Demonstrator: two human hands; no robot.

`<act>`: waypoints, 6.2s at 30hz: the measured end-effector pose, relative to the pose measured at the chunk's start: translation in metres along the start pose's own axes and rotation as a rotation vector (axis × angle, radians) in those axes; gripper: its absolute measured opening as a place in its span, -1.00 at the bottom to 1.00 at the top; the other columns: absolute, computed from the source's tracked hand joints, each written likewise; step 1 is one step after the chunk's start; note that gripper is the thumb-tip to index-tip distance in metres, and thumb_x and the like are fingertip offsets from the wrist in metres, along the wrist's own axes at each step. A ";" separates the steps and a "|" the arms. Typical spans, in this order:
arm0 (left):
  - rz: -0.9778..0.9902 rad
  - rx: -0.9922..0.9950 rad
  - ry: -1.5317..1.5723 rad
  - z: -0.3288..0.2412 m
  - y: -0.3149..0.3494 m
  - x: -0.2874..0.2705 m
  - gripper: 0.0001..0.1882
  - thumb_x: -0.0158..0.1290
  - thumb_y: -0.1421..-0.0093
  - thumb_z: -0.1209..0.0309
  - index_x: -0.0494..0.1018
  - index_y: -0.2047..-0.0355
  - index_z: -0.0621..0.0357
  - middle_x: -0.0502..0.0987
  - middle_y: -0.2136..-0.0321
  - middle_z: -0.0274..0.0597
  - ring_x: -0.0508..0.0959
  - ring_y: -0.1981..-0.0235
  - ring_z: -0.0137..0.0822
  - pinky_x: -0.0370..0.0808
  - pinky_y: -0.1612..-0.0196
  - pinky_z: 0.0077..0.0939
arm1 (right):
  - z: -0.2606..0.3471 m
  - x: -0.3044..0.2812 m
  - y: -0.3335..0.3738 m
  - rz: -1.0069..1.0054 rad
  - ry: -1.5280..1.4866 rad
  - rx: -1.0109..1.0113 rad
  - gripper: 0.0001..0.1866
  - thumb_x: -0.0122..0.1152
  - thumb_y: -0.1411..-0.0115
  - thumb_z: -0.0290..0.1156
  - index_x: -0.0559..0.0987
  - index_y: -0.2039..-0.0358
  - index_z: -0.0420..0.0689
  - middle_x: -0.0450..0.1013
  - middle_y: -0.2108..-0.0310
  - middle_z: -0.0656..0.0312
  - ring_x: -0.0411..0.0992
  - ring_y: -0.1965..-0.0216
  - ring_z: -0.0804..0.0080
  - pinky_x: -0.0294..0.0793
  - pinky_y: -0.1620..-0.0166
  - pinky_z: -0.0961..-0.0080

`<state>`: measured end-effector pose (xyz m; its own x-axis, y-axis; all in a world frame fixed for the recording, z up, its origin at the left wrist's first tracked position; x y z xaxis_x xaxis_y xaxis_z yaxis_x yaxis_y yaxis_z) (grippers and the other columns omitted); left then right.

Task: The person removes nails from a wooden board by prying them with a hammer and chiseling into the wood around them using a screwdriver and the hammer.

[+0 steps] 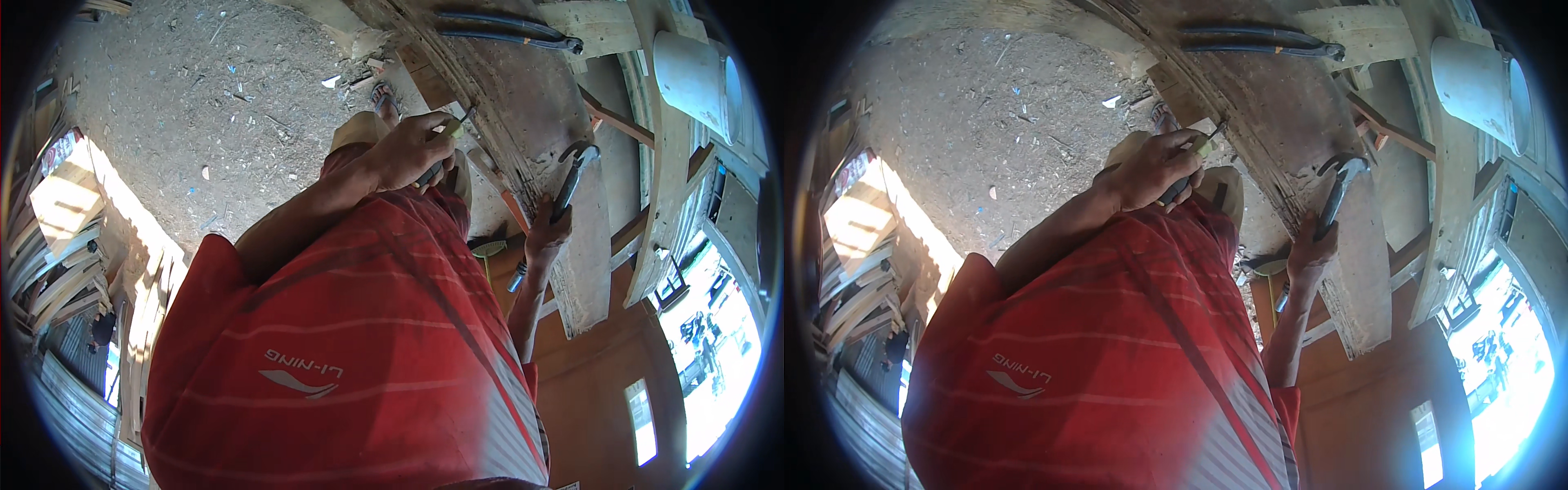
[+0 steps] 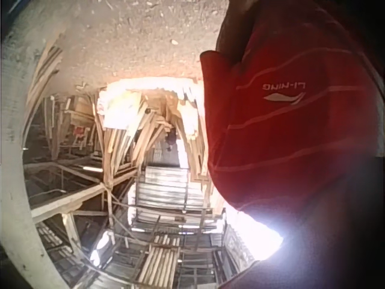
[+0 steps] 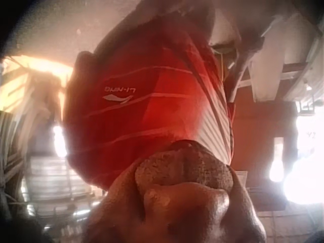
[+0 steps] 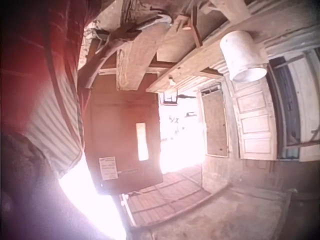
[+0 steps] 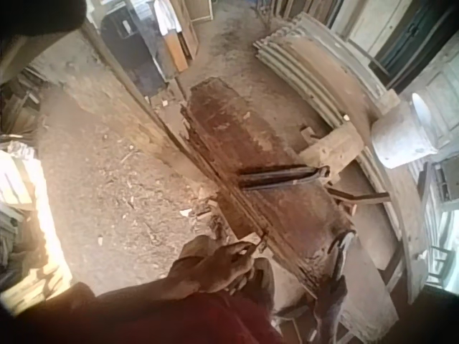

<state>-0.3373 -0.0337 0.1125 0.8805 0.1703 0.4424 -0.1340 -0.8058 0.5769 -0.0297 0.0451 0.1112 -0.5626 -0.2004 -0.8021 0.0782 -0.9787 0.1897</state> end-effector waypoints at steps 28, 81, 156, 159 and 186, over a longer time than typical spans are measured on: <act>-0.246 0.554 0.346 0.076 0.094 0.054 -0.19 0.33 -0.15 0.44 0.19 -0.36 0.19 0.52 0.00 -0.01 0.61 0.06 -0.24 0.56 -0.07 -0.36 | -0.046 0.006 -0.018 0.169 -0.410 -0.069 -0.62 0.34 -0.26 -0.19 0.37 0.49 -0.10 0.26 0.77 0.37 0.18 0.86 0.64 0.12 0.82 0.59; 0.818 1.060 -1.335 -0.024 -0.029 0.012 -0.49 0.35 0.11 0.55 0.50 0.10 0.00 0.52 0.14 -0.23 0.50 -0.02 -0.07 0.39 -0.20 -0.10 | 0.038 0.123 0.271 -0.307 -0.363 0.597 -0.62 0.28 -0.33 -0.12 0.47 0.42 -0.18 0.25 0.64 0.25 0.17 0.57 0.52 0.24 0.49 0.39; 0.830 1.235 -1.324 -0.006 -0.061 0.007 -0.44 0.37 -0.02 0.29 0.40 -0.02 -0.09 0.46 0.21 -0.16 0.45 0.02 -0.05 0.19 0.00 0.06 | 0.268 0.224 0.190 -1.044 -1.122 0.790 -0.62 0.13 -0.44 -0.07 0.34 0.37 -0.09 0.27 0.65 0.36 0.27 0.70 0.62 0.26 0.65 0.61; 0.812 1.301 -1.316 -0.007 -0.061 0.004 -0.42 0.39 -0.01 0.28 0.40 -0.02 -0.11 0.45 0.22 -0.19 0.47 0.07 -0.09 0.20 0.03 0.00 | 0.267 0.215 0.183 -1.123 -1.114 0.779 -0.62 0.12 -0.44 -0.07 0.33 0.36 -0.10 0.26 0.66 0.35 0.28 0.70 0.61 0.27 0.64 0.61; 0.261 0.966 -0.893 -0.162 -0.075 -0.064 -0.71 0.20 -0.21 0.45 0.41 0.10 0.20 0.54 0.39 -0.22 0.57 0.40 -0.37 0.53 0.30 -0.46 | 0.265 0.194 0.180 -0.599 -0.644 0.678 -0.64 0.17 -0.39 -0.16 0.51 0.06 -0.22 0.36 0.56 0.38 0.31 0.60 0.67 0.28 0.53 0.61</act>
<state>-0.4574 0.1075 0.1526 0.9216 -0.1767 -0.3455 -0.2961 -0.8957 -0.3317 -0.3431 -0.1582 0.1403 -0.6966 0.5499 -0.4608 -0.7051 -0.6434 0.2981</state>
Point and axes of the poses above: each hand's wrist, its own y-axis away from the middle knuckle, its own x-axis out of the palm, z = x × y, the point moved 2 cm from there along -y, towards the middle knuckle
